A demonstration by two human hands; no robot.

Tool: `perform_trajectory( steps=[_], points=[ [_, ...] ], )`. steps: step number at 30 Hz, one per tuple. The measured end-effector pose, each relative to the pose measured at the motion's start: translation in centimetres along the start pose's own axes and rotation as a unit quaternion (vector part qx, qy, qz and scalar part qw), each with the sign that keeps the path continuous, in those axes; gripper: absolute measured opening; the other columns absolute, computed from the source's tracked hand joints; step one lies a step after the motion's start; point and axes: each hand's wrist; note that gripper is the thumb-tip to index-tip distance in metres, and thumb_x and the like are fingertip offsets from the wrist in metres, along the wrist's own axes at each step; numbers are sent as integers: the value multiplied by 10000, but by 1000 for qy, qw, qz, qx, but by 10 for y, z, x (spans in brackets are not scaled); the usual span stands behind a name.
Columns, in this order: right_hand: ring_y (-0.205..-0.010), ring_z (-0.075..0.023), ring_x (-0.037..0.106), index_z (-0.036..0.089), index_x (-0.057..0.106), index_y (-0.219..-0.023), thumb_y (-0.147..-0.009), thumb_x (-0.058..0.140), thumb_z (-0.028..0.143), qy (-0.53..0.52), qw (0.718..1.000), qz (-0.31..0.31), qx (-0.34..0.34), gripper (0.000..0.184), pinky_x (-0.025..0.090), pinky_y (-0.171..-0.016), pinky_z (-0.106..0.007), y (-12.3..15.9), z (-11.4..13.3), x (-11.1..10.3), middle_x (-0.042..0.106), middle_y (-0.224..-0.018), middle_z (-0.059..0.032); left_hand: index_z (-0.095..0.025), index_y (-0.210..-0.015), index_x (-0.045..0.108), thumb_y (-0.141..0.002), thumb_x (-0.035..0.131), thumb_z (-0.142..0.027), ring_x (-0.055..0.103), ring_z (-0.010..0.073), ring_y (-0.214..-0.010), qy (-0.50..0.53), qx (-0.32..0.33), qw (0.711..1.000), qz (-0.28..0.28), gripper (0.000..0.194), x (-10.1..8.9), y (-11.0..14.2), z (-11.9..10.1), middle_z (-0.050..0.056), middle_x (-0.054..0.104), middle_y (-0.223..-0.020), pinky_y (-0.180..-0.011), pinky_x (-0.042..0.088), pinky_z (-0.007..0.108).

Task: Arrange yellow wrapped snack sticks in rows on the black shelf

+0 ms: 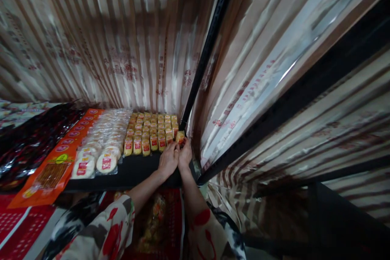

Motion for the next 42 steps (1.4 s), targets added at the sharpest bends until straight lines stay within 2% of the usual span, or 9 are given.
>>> perform_trajectory(
  steps=[4,9,18,23,27,31,35,38,42],
  points=[
    [-988,-239,542,124,484,-1186,-773,476,250,20,1000,-5,14,432,413,-852,-345,-14,3,7,573,-1102,-147,-132,-1190,507,-842,346,-156,424,172,-1225,-15,-21,1000,17,385,2,-9,0,91,504,-1290,-1061,324,331],
    [-913,-247,560,93,489,-1192,-780,514,305,40,999,26,17,464,427,-801,-351,-21,1,14,600,-1007,-154,-82,-1187,511,-850,332,-157,439,176,-1209,-22,-47,998,34,388,3,-13,4,118,506,-1280,-1068,304,306],
    [-994,-231,532,104,542,-1185,-873,378,299,100,995,17,-7,403,384,-869,-343,-12,-9,18,606,-1066,-157,-122,-1170,523,-846,337,-171,482,178,-1157,-14,-34,999,15,377,7,-10,13,98,543,-1230,-1027,353,319],
    [-964,-214,531,133,564,-1167,-853,362,199,110,992,41,-45,379,380,-859,-325,-10,-13,21,618,-1057,-126,-111,-1150,537,-842,342,-160,477,186,-1162,-19,-31,999,14,368,10,-11,15,112,549,-1219,-1037,342,325],
    [-1051,-225,497,105,508,-1221,-841,367,196,88,994,33,-50,416,371,-894,-344,-9,-15,21,590,-1125,-142,-126,-1115,551,-843,344,-148,496,183,-1125,-20,-8,1000,7,343,9,-8,13,104,571,-1172,-1010,367,325],
    [-1108,-233,473,71,483,-1229,-827,402,210,59,997,19,-34,433,333,-960,-384,-3,-12,15,544,-1196,-170,-139,-1052,570,-840,353,-143,529,177,-1053,-28,5,1000,5,303,0,6,10,89,596,-1100,-965,400,313],
    [-1088,-241,481,61,493,-1201,-814,434,227,34,999,10,-15,425,352,-946,-403,16,-7,5,544,-1187,-185,-143,-1016,586,-828,366,-133,550,178,-1006,-30,-10,999,7,290,-10,31,19,81,609,-1061,-931,416,306],
    [-1025,-212,520,94,509,-1175,-833,410,254,-15,1000,17,-15,390,420,-866,-353,44,-1,-8,580,-1137,-156,-165,-935,610,-803,378,-109,577,160,-912,-18,-14,999,27,273,-16,57,33,51,630,-962,-880,439,289],
    [-864,-144,592,157,497,-1157,-873,363,290,-123,990,61,-30,341,467,-732,-259,96,8,-32,653,-978,-72,-171,-856,618,-777,394,-90,572,139,-880,14,31,998,50,252,-27,97,47,39,626,-907,-843,442,256]
  ],
)
Point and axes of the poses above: each hand's wrist, its own y-axis away from the middle knuckle, its own x-axis out of the palm, z = x × y
